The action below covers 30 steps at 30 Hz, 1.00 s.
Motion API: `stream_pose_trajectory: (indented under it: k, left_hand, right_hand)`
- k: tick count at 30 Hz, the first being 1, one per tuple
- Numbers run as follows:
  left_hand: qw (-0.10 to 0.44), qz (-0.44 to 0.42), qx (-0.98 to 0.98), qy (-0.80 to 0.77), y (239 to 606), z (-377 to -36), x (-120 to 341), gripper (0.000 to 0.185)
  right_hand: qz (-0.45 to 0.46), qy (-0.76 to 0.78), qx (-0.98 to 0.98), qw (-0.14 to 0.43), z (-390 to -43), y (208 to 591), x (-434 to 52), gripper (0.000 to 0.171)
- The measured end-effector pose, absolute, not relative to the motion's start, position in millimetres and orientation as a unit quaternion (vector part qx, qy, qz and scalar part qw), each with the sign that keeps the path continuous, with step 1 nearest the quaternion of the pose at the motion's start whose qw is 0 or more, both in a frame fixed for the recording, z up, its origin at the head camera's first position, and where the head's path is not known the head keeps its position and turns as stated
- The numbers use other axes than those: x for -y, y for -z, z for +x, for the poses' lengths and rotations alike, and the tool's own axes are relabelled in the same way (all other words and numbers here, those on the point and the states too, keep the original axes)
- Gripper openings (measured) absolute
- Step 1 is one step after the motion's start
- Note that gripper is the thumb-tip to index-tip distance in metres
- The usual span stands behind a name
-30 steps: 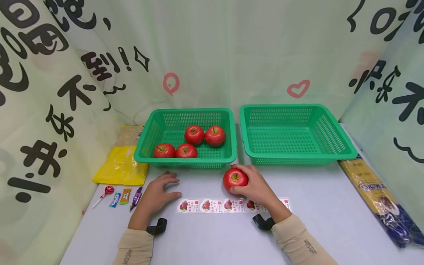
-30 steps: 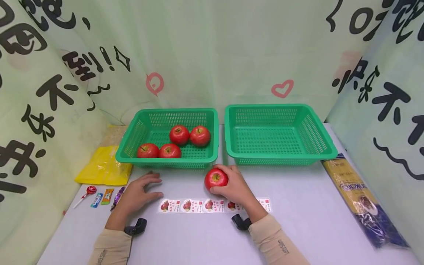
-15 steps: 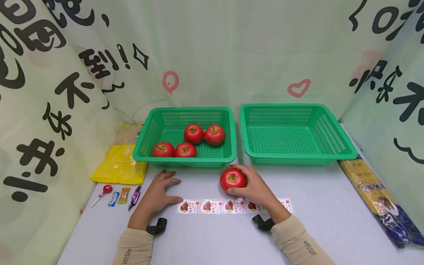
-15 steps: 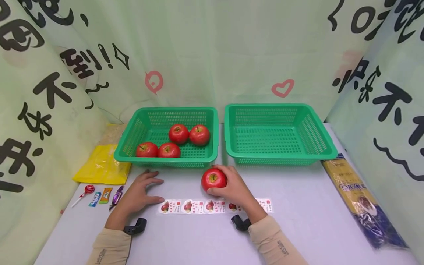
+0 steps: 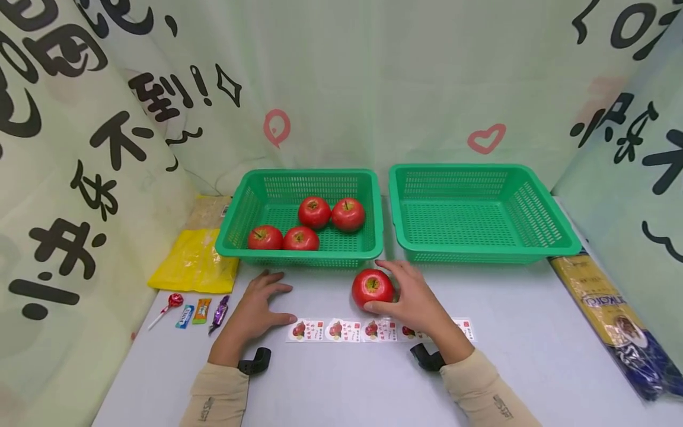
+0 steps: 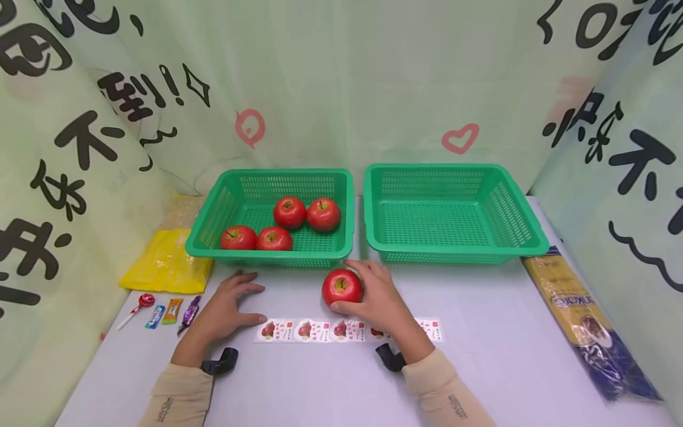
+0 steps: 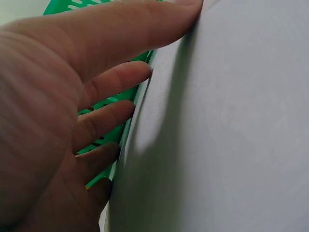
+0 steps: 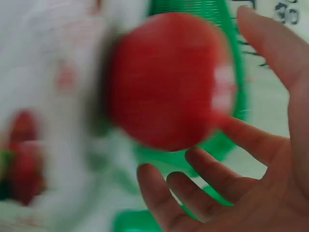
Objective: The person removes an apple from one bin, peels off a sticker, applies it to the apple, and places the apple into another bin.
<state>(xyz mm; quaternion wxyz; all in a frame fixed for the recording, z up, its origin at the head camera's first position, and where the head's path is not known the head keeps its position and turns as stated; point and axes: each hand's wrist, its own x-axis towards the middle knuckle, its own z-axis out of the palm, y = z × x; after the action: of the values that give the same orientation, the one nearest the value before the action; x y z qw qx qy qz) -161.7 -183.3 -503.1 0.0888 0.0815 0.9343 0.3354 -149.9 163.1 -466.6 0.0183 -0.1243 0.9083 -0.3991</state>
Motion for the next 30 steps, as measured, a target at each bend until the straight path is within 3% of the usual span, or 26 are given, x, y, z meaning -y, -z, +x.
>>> stream_pose_trajectory:
  k: [5, 7, 10, 14, 17, 30]
  left_hand:
    - [0.086, 0.081, -0.934, -0.338, 501.7, -163.3, 186.1, 0.064]
    - [0.086, 0.078, -0.933, -0.342, 502.3, -163.4, 186.9, 0.063]
    - [0.082, 0.074, -0.933, -0.341, 504.0, -163.6, 187.3, 0.063]
    - [0.072, 0.071, -0.935, -0.34, 506.6, -164.0, 186.2, 0.062]
    - [0.071, 0.073, -0.934, -0.344, 508.1, -164.1, 184.9, 0.061]
    - [0.079, 0.096, -0.928, -0.351, 503.2, -161.0, 186.6, 0.055]
  right_hand:
    - [-0.204, 0.372, -0.902, -0.078, -132.0, 439.5, -137.7, 0.043]
    - [-0.251, 0.368, -0.892, -0.074, -127.6, 437.5, -121.2, 0.029]
    - [-0.301, 0.35, -0.887, -0.018, -128.9, 445.2, -94.4, 0.019]
    - [-0.289, 0.318, -0.9, 0.067, -137.0, 463.2, -64.9, 0.019]
    - [-0.259, 0.307, -0.911, 0.092, -139.1, 474.9, -52.7, 0.021]
    - [-0.242, 0.262, -0.934, 0.025, -125.5, 491.7, -42.1, 0.02]
